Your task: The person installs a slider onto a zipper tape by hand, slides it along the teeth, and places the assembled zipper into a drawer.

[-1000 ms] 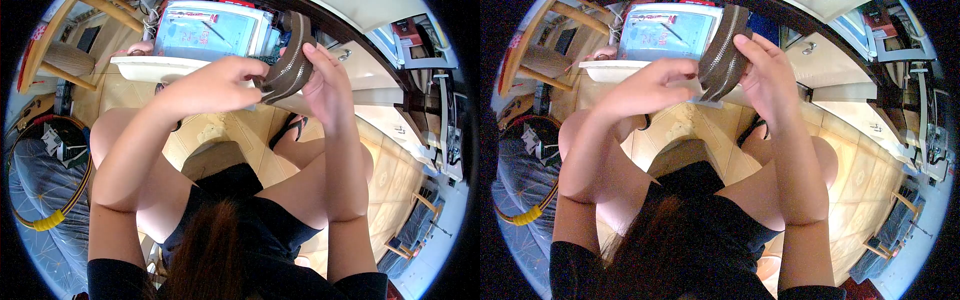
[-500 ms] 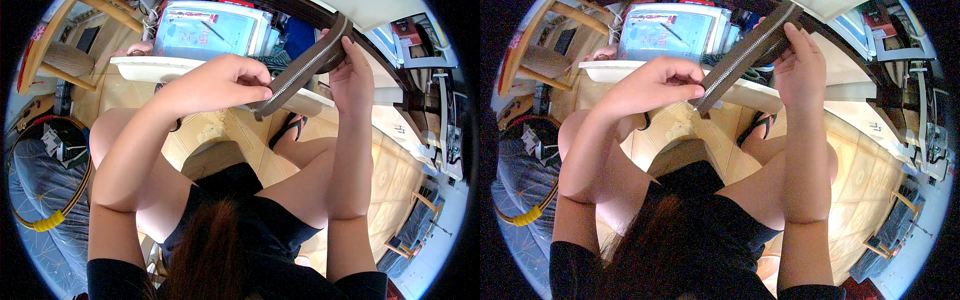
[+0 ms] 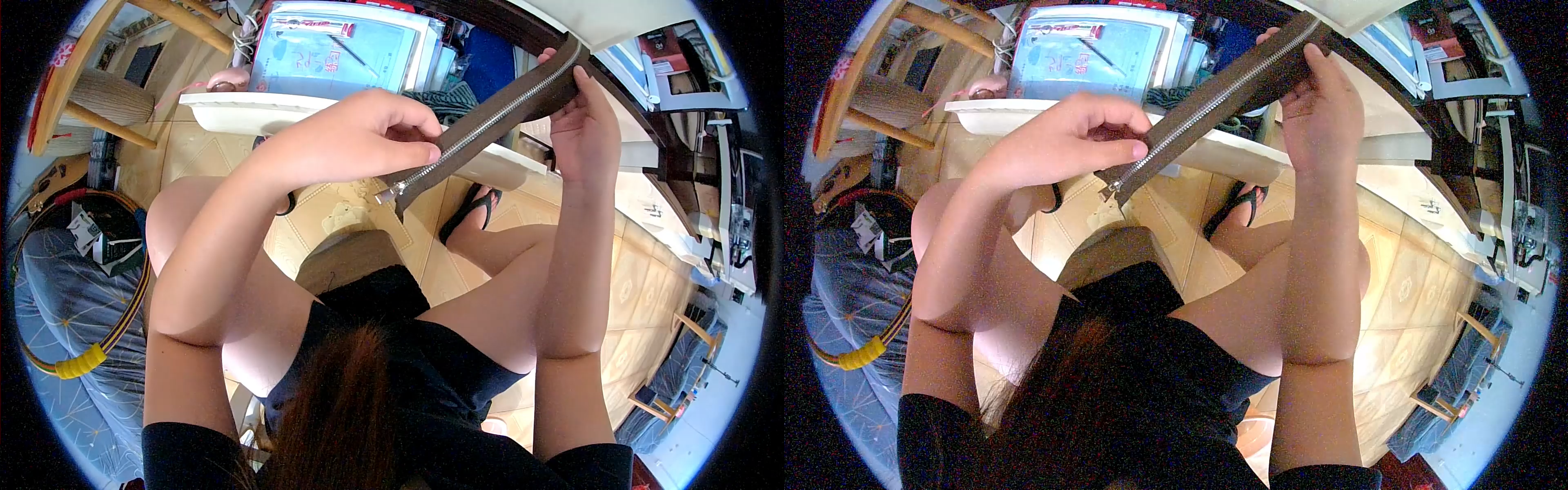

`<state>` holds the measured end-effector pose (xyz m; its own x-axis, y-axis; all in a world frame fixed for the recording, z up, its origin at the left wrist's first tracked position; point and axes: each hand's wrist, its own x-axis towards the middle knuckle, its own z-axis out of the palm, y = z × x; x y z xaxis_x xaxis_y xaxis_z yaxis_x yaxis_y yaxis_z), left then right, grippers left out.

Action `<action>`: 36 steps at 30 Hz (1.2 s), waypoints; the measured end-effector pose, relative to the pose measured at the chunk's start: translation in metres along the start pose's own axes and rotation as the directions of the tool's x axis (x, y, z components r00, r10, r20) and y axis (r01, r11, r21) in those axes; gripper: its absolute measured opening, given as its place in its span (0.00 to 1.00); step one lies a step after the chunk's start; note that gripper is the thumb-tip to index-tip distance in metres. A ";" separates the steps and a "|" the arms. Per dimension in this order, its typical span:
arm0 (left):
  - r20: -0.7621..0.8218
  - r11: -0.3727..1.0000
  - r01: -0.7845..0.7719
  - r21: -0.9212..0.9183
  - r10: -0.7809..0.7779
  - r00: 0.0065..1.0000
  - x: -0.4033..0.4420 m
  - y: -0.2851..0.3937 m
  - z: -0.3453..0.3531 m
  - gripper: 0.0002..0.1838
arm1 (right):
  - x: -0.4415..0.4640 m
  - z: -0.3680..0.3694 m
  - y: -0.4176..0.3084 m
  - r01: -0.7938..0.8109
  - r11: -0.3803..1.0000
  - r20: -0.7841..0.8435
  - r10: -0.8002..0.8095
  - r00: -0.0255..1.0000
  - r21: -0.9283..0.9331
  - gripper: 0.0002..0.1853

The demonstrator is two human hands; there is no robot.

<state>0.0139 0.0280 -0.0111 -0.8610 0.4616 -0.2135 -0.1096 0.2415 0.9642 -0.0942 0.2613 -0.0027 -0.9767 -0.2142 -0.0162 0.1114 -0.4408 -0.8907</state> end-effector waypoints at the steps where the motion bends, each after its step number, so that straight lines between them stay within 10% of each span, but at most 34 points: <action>1: 0.009 1.000 0.011 -0.009 -0.011 1.000 0.000 -0.001 0.000 0.08 | 0.000 0.001 -0.002 0.002 1.000 -0.016 -0.003 1.000 -0.021 0.14; 20: -0.053 0.980 -0.137 -0.146 0.131 0.990 0.006 -0.005 0.003 0.11 | -0.008 0.000 0.008 -0.164 0.985 -0.117 0.170 0.978 0.061 0.19; 26: -0.186 0.989 -0.069 -0.132 0.044 0.981 0.006 0.004 0.002 0.12 | -0.019 0.007 0.014 -0.339 0.941 0.214 0.328 0.920 0.018 0.20; 36: -0.296 0.981 -0.086 -0.176 0.031 0.955 0.006 0.006 0.004 0.16 | -0.029 0.016 0.025 -0.466 0.881 0.262 0.471 0.843 -0.085 0.14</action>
<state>0.0101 0.0353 -0.0069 -0.9723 0.1958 -0.1273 -0.1204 0.0472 0.9916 -0.0605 0.2420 -0.0173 -0.7225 -0.6160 -0.3140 0.5373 -0.2144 -0.8157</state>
